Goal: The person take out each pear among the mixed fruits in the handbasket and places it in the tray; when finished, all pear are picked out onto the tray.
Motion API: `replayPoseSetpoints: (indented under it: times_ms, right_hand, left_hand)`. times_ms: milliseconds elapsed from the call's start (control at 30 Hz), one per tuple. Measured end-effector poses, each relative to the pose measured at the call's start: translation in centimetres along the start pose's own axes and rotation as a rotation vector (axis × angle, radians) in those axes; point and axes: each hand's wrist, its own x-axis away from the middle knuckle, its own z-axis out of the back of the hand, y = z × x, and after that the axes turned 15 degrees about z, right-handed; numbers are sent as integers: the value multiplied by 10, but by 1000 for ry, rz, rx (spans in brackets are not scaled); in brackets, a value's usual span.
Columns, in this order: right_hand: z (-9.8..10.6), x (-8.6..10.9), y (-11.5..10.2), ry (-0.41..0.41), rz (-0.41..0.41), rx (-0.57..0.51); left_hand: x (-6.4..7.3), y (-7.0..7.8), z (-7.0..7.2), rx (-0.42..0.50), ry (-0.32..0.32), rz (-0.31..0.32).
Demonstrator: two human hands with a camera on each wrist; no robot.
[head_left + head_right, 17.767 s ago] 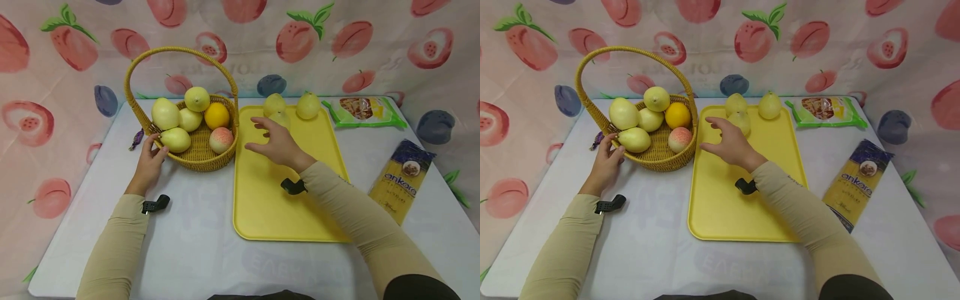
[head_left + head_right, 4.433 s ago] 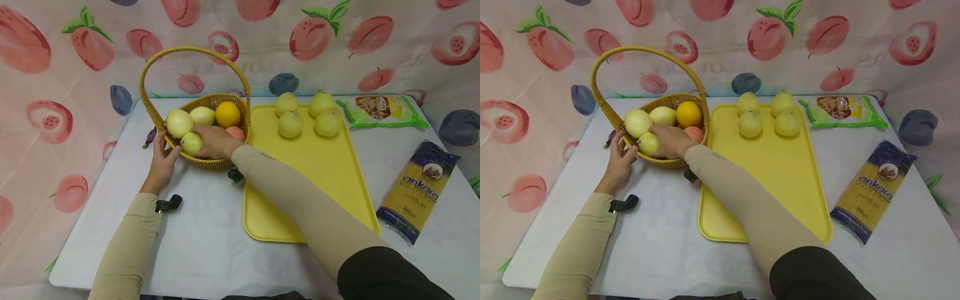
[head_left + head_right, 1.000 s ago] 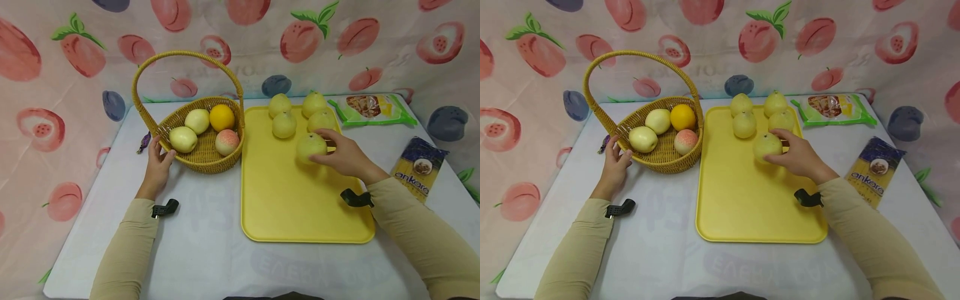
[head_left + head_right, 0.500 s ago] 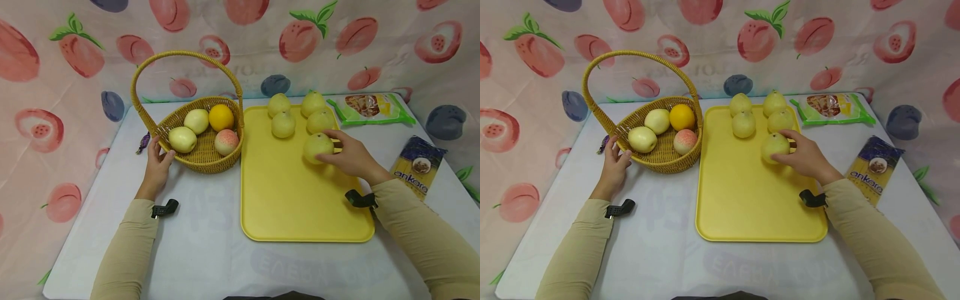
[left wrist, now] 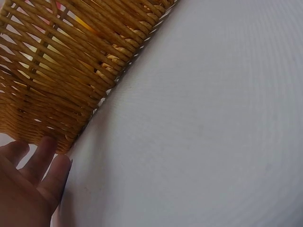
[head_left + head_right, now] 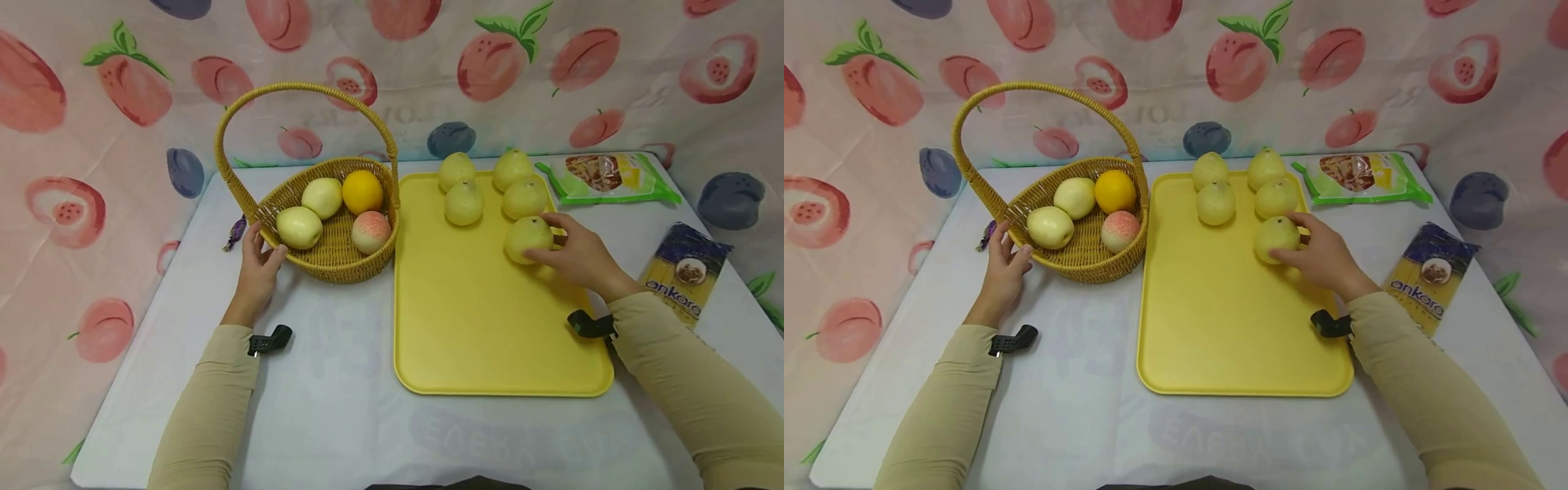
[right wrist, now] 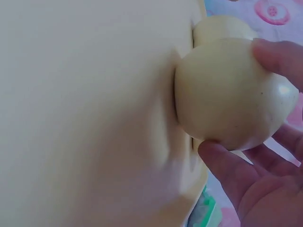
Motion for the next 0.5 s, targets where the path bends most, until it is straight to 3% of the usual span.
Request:
replayPoseSetpoints:
  times_ms: [200, 500]
  right_hand:
    - [1, -3, 5, 57, 14, 45]
    - [0, -5, 5, 72, 25, 77]
  left_hand:
    - [1, 3, -2, 19, 2, -2]
    - [1, 2, -2, 15, -1, 5]
